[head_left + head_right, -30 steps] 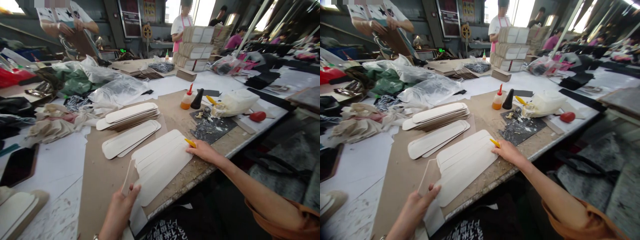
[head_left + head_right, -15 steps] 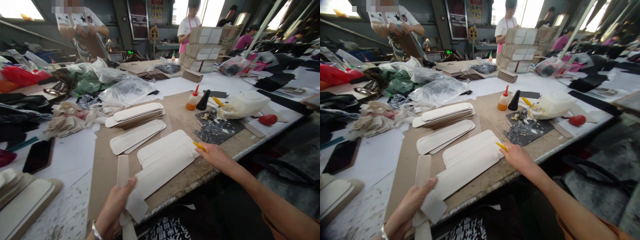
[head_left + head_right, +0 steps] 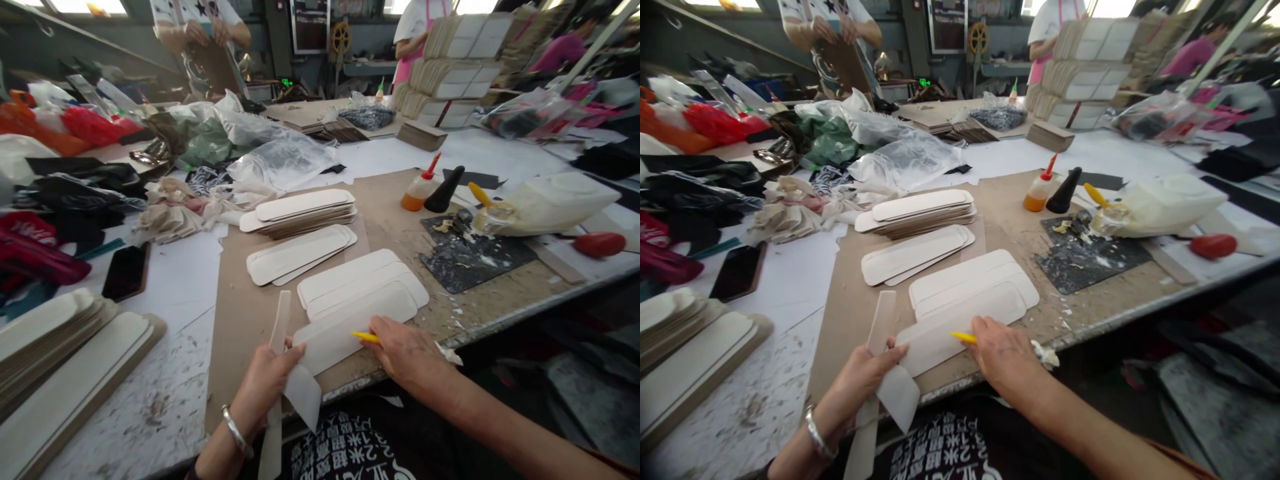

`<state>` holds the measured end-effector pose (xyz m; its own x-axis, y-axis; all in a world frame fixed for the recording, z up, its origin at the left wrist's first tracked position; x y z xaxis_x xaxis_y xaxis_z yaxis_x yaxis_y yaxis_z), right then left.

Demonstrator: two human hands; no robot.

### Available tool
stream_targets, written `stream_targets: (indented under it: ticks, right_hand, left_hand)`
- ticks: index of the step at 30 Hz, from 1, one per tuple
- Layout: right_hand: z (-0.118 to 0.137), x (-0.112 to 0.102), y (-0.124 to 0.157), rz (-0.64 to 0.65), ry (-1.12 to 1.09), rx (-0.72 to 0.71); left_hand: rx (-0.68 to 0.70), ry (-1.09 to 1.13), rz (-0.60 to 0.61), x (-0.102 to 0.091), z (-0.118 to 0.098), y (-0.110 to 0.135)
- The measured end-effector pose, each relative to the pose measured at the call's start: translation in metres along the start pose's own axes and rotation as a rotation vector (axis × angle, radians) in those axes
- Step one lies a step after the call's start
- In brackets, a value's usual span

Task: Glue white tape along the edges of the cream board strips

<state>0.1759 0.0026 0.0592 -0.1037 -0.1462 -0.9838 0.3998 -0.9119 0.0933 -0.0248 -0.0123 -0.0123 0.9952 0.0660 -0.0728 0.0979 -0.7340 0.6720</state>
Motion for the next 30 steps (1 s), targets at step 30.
stream_targets:
  ticks: [30]
  right_hand:
    - [-0.124, 0.003, -0.025, 0.106, -0.082, 0.360]
  left_hand:
    - [0.104, -0.214, 0.093, 0.010, 0.001, -0.003]
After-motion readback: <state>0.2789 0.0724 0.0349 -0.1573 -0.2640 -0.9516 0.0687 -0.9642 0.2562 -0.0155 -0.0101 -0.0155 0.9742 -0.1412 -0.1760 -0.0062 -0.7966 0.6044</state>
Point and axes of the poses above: each hand's wrist, its own y-axis away from the middle knuckle, its own x-axis out of the palm, z = x × y, the point moved 9 cm from there along -y, towards the middle knuckle, and after that the axes turned 5 degrees about -x, right-handed, at the moved point
